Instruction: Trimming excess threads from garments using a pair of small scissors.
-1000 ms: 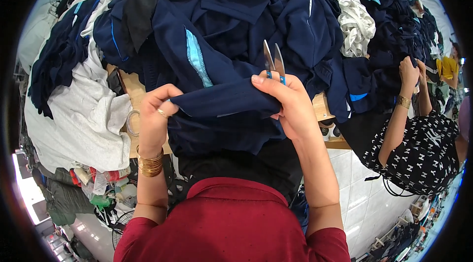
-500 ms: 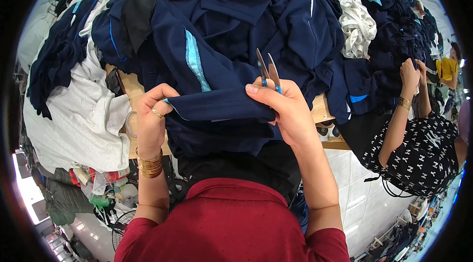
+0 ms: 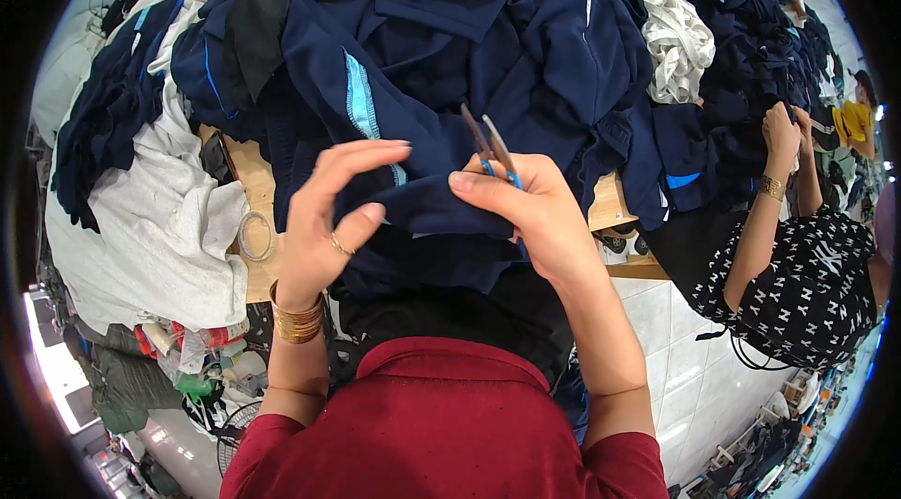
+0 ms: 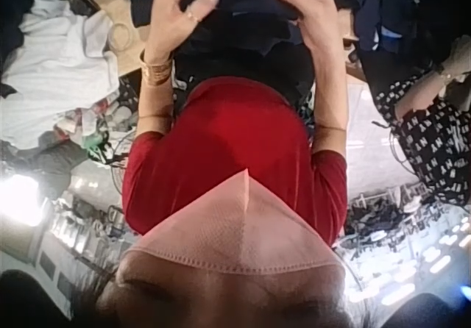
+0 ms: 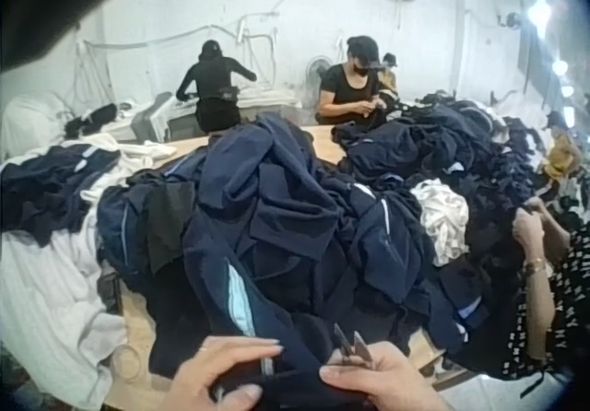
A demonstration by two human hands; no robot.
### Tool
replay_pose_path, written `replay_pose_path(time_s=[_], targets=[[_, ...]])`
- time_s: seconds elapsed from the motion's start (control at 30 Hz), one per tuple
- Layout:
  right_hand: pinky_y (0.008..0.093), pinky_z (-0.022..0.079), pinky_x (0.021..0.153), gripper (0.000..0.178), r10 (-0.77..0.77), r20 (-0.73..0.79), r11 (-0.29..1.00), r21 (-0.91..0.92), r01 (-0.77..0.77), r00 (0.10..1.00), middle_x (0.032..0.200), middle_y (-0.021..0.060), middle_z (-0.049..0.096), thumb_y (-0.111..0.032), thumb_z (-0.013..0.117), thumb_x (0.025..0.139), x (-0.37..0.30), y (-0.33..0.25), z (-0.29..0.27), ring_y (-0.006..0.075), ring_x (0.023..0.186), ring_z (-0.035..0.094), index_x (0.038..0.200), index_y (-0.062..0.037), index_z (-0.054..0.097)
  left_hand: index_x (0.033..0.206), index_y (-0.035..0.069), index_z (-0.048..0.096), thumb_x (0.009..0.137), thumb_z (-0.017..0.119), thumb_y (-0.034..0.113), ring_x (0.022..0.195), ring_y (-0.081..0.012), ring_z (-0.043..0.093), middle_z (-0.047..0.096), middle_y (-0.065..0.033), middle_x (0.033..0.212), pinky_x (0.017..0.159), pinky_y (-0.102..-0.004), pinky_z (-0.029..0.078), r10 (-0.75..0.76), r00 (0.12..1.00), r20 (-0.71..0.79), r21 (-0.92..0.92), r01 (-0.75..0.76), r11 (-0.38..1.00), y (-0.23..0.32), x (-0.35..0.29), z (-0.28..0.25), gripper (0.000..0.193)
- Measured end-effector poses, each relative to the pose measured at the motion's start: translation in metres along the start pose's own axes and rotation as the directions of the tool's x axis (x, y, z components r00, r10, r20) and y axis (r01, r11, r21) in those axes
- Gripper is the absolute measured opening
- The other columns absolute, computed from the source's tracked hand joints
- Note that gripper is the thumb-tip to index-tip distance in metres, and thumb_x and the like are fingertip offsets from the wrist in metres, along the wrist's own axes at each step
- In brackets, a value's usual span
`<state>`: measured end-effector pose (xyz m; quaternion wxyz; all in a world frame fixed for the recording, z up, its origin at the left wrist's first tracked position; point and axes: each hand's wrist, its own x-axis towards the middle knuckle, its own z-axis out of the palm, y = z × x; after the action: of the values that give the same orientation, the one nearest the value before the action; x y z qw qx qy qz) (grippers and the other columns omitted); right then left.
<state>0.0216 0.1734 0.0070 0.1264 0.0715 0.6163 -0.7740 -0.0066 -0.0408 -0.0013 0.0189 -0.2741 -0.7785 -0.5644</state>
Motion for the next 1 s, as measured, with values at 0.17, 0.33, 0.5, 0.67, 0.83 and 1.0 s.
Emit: replay_pose_path(time_s=[0.17, 0.33, 0.5, 0.67, 0.83, 1.0], targets=[[0.0197, 0.026, 0.052, 0.015, -0.131, 0.049, 0.978, -0.159, 0.137, 0.990, 0.062, -0.0095, 0.047, -0.011, 0.067, 0.082, -0.007, -0.004, 0.005, 0.0009, 0.059, 0.037, 0.072, -0.0015, 0.062, 0.082, 0.000, 0.062, 0.085, 0.065, 0.015, 0.074, -0.0144, 0.046, 0.054, -0.0031, 0.073, 0.068, -0.0280, 0.037, -0.106, 0.987, 0.120, -0.156, 0.124, 0.980, -0.003, -0.002, 0.019, 0.015], [0.0214, 0.034, 0.056, 0.012, -0.279, 0.077, 0.838, -0.467, 0.282, 0.957, 0.065, -0.0010, 0.048, -0.007, 0.071, 0.077, -0.012, -0.004, 0.000, 0.0067, 0.061, 0.044, 0.076, 0.0009, 0.062, 0.083, -0.004, 0.058, 0.089, 0.061, 0.012, 0.068, -0.0085, 0.041, 0.047, -0.0003, 0.071, 0.065, -0.0230, 0.035, -0.253, 0.934, 0.253, -0.470, 0.347, 0.812, 0.009, -0.005, 0.015, 0.017], [0.0253, 0.045, 0.060, 0.023, -0.619, 0.103, 0.530, -0.677, 0.511, 0.779, 0.080, 0.0048, 0.055, 0.002, 0.075, 0.064, -0.028, -0.009, 0.007, 0.0143, 0.070, 0.058, 0.085, -0.0073, 0.068, 0.082, -0.005, 0.059, 0.088, 0.062, 0.012, 0.066, -0.0088, 0.041, 0.047, -0.0006, 0.068, 0.063, -0.0233, 0.035, -0.316, 0.919, 0.236, -0.432, 0.390, 0.813, 0.016, -0.005, 0.014, 0.018], [0.0254, 0.044, 0.049, 0.034, -0.690, 0.251, 0.321, -0.735, 0.598, 0.679, 0.080, 0.0046, 0.055, 0.002, 0.067, 0.055, -0.028, -0.007, 0.014, 0.0157, 0.060, 0.056, 0.086, -0.0105, 0.070, 0.083, -0.003, 0.062, 0.088, 0.062, 0.011, 0.065, -0.0099, 0.042, 0.050, -0.0016, 0.067, 0.062, -0.0242, 0.035, -0.308, 0.928, 0.210, -0.382, 0.367, 0.848, 0.022, -0.004, 0.017, 0.016], [0.0255, 0.043, 0.047, 0.024, -0.724, 0.281, 0.242, -0.751, 0.614, 0.629, 0.080, 0.0036, 0.053, -0.003, 0.070, 0.061, -0.029, -0.005, 0.016, 0.0155, 0.058, 0.055, 0.084, -0.0081, 0.065, 0.083, -0.002, 0.064, 0.086, 0.064, 0.010, 0.066, -0.0124, 0.043, 0.052, -0.0027, 0.067, 0.062, -0.0255, 0.036, -0.227, 0.959, 0.170, -0.274, 0.267, 0.924, 0.024, -0.005, 0.020, 0.012], [0.0251, 0.043, 0.059, 0.018, -0.578, 0.140, 0.562, -0.645, 0.517, 0.804, 0.082, 0.0060, 0.052, 0.001, 0.065, 0.071, -0.029, -0.005, 0.014, 0.0144, 0.070, 0.055, 0.087, -0.0037, 0.059, 0.083, -0.003, 0.062, 0.085, 0.065, 0.010, 0.066, -0.0116, 0.043, 0.051, -0.0027, 0.066, 0.062, -0.0252, 0.036, -0.269, 0.952, 0.143, -0.307, 0.301, 0.903, 0.023, -0.006, 0.019, 0.013]])
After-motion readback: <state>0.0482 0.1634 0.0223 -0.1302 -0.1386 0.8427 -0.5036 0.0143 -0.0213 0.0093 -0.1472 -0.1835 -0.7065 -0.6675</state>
